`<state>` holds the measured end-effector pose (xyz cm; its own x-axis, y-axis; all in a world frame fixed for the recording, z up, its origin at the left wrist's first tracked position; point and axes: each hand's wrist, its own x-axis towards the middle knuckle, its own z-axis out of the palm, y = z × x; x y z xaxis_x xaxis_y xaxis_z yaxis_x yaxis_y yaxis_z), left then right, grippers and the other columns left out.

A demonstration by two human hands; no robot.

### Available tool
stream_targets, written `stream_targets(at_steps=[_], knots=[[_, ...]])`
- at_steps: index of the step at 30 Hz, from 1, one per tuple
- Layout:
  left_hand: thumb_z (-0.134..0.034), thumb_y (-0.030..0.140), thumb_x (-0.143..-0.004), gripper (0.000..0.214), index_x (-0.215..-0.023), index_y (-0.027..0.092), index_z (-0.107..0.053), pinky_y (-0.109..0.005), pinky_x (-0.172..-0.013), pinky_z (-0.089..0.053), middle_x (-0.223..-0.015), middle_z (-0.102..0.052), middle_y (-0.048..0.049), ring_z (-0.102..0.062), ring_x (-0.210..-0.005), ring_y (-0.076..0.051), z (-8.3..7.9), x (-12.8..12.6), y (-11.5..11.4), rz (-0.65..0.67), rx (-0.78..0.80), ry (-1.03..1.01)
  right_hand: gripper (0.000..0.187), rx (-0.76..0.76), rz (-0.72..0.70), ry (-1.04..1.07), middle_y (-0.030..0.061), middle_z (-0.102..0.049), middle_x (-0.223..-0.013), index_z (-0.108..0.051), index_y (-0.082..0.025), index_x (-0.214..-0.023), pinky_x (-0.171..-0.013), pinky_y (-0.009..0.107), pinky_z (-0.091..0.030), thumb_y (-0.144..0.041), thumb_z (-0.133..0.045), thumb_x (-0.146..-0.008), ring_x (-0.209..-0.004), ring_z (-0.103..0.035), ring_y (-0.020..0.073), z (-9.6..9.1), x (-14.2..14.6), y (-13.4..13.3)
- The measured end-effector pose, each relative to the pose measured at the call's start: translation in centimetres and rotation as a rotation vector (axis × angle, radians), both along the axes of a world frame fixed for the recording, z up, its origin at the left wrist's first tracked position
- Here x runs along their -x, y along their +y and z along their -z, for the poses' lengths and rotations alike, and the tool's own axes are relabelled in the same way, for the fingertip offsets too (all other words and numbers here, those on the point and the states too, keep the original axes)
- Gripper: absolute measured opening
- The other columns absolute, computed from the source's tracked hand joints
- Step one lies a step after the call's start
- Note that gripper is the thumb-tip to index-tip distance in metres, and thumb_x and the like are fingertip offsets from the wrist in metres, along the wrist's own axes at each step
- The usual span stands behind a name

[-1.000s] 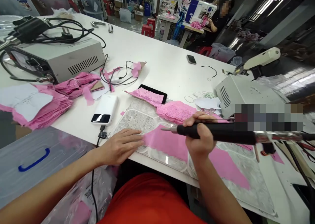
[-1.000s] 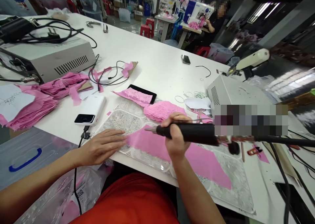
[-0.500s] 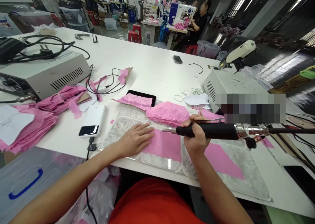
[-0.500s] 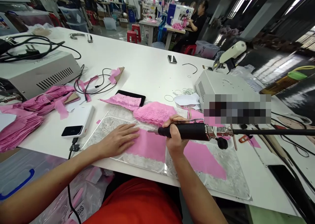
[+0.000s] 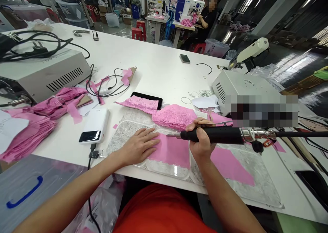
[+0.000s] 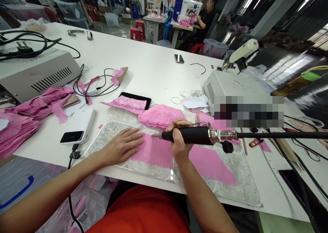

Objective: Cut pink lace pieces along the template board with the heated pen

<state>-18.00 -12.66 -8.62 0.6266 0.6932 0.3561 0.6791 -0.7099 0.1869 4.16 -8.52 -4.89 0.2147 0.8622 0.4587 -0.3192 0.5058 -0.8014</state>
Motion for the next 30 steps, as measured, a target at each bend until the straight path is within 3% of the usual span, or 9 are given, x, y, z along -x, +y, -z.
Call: stream_targets(at_steps=[8,14,30], knots=[[-0.046,0.023,-0.095,0.029,-0.119,0.021,-0.062,-0.045,-0.105,-0.037,-0.129,-0.060,-0.0057,-0.046,-0.129,-0.026,-0.2,0.0,0.1,0.004,-0.038,0.010,0.010,-0.010,-0.025,0.034,-0.0014,-0.052,-0.088,-0.054,-0.022,-0.084,-0.062,0.032,-0.049,-0.020,-0.059,-0.075,-0.061,-0.055,0.0092,-0.2,-0.1,0.1],[-0.046,0.024,-0.095,0.029,-0.119,0.021,-0.062,-0.046,-0.104,-0.038,-0.129,-0.060,-0.0058,-0.046,-0.129,-0.026,-0.4,-0.1,0.2,0.006,-0.050,0.033,0.009,-0.014,0.088,0.073,-0.0012,-0.053,-0.083,-0.055,-0.020,-0.081,-0.059,0.030,-0.047,-0.019,-0.057,-0.072,-0.058,-0.053,0.0085,-1.3,-2.1,-0.1],[-0.047,0.023,-0.094,0.031,-0.121,0.022,-0.061,-0.046,-0.106,-0.036,-0.131,-0.058,-0.0063,-0.043,-0.130,-0.026,-0.6,0.0,0.1,-0.004,-0.009,0.019,0.009,0.003,0.067,-0.007,-0.0015,-0.053,-0.083,-0.054,-0.022,-0.082,-0.059,0.030,-0.049,-0.021,-0.058,-0.074,-0.059,-0.054,0.0095,-0.4,-2.2,-0.1]])
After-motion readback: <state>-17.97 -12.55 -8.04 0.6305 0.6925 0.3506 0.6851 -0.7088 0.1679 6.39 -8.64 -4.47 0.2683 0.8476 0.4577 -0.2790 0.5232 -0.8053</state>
